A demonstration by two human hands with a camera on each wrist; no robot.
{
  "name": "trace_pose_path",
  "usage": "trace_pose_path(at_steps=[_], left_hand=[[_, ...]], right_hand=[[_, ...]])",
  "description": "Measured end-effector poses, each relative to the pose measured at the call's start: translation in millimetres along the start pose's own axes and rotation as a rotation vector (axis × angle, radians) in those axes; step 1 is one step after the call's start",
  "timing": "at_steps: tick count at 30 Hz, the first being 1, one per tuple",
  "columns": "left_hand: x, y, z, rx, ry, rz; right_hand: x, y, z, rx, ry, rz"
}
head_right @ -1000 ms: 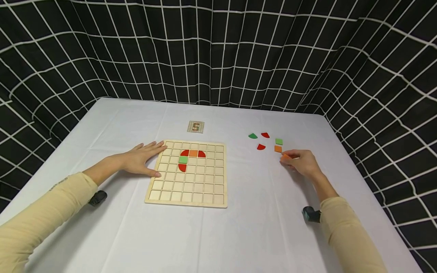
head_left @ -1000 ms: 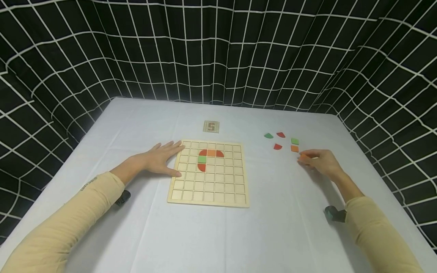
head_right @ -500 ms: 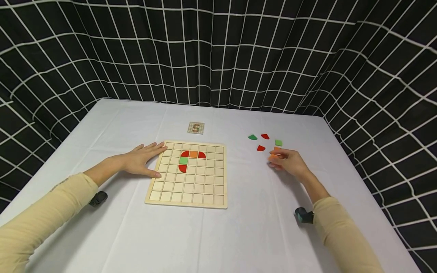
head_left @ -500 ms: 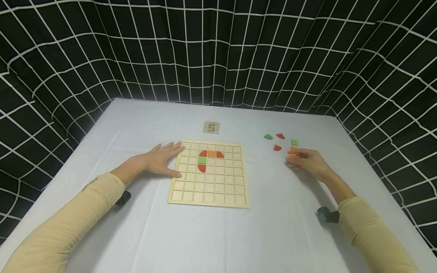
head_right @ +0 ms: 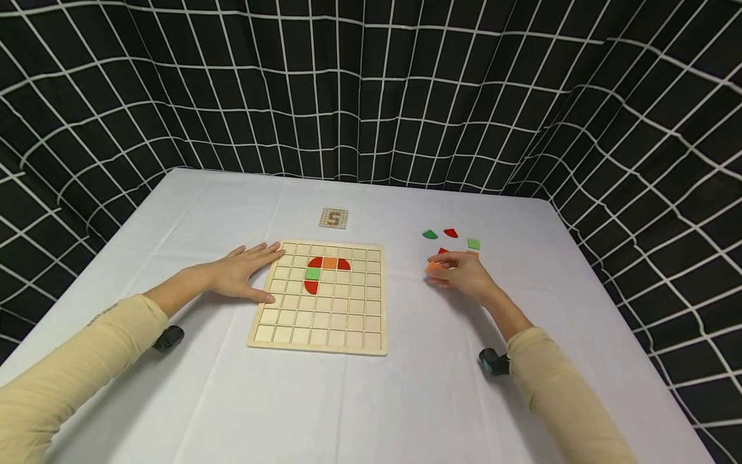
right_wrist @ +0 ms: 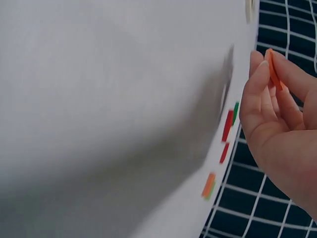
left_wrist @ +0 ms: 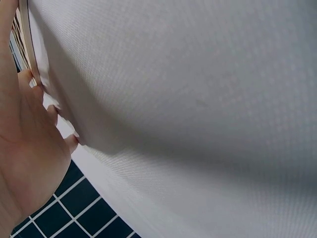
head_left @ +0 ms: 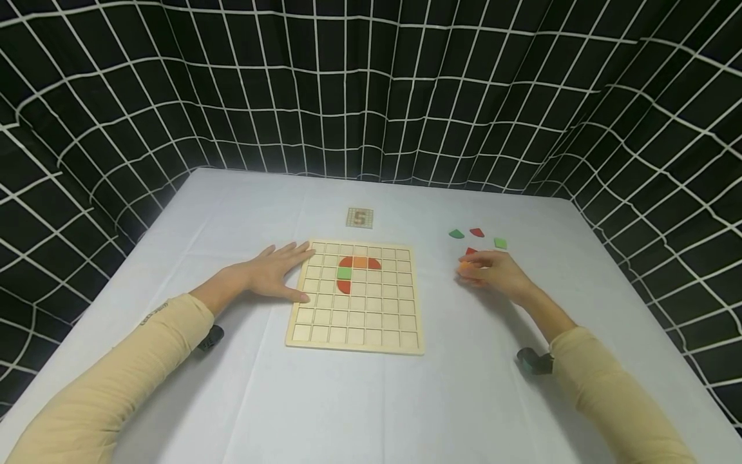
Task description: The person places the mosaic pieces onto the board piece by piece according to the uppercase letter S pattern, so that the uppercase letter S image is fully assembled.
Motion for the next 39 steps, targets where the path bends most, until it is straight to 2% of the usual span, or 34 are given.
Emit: trace_pose_path(at_steps=[6,12,18,28,32,36,39], left_hand=[[0.7,-0.1,0.3,-0.004,0.003,-0.002],[1.7,-0.1,0.2,-0.004,0.006,-0.001],[1.9,0.1,0.5,-0.001,0.0,0.008],[2.5,0.5,-1.2,-0.006,0.005,0.007],[2.1,0.6,-1.3,-0.009,0.006,0.006],[1.3,0.4,-0.8,-0.011,0.004,0.003],[1.0,0.3,-0.4,-0.012,0.003,0.001]], right_hand=[[-12,-6.7,19,-0.018,0.037,0.025],[-23,-13.7,37,-0.042,0.056,-0.022],[-33,-18.3,57,-0.078,0.03,-0.063],[-46,-27.1,86,-0.125,-0.043,-0.07],[-51,-27.7,96,-0.169,-0.082,-0.08],[-57,-26.5,106,-0.201,-0.122,-0.066],[-61,-25.8,112,-0.203,-0.112,-0.034]])
Point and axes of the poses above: each hand's wrist, its own y-axis away from the middle knuckle, its own z-axis out of the palm, x = y × z, the point moved 5 cm from there along -y, towards the middle knuckle, and after that the axes turned 4 degrees about -y, right-handed, at the moved point
